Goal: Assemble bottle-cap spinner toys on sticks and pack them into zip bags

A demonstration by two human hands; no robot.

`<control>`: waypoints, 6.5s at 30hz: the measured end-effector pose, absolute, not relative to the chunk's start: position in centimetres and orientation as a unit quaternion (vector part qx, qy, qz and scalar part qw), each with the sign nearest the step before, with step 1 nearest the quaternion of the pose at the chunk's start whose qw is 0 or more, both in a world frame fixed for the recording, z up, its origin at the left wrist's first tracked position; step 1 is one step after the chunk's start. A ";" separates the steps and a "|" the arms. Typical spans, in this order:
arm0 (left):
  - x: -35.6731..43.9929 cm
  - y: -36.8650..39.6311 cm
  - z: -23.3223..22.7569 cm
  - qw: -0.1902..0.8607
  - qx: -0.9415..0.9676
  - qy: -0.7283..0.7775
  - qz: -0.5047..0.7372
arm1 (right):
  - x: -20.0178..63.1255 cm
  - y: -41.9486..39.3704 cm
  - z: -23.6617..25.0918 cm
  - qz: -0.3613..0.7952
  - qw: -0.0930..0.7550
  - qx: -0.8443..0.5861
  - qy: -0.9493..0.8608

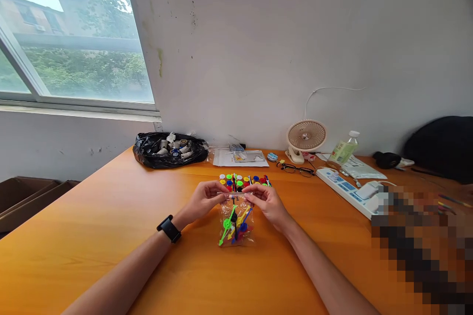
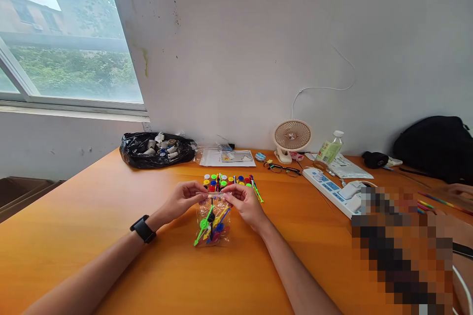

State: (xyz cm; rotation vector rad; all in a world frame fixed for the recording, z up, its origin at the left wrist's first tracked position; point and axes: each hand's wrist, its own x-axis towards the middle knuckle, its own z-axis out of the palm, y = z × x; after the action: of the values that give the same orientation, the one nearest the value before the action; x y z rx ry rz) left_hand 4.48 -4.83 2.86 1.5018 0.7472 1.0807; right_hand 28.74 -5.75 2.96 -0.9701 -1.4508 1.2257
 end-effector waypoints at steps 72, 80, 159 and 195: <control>-12.3 -3.4 2.4 -0.132 0.835 0.467 0.259 | 29.1 -6.3 2.8 0.095 0.337 -0.498 -0.793; -6.1 -4.5 4.6 -0.081 0.848 0.436 0.291 | 27.1 -7.2 1.7 0.033 0.226 -0.506 -0.831; 8.8 -8.8 1.3 0.488 0.681 0.322 0.441 | 29.5 -9.2 2.0 0.412 0.432 -0.424 -0.681; 7.4 -8.0 2.3 0.594 0.600 0.273 0.461 | 30.9 -10.4 3.8 0.420 0.335 -0.435 -0.723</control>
State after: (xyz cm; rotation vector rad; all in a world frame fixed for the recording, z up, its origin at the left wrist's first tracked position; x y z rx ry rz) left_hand 7.36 -8.02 2.35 1.3939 0.6352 1.0707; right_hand 30.89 -10.38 3.80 -1.1350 -1.8860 1.0962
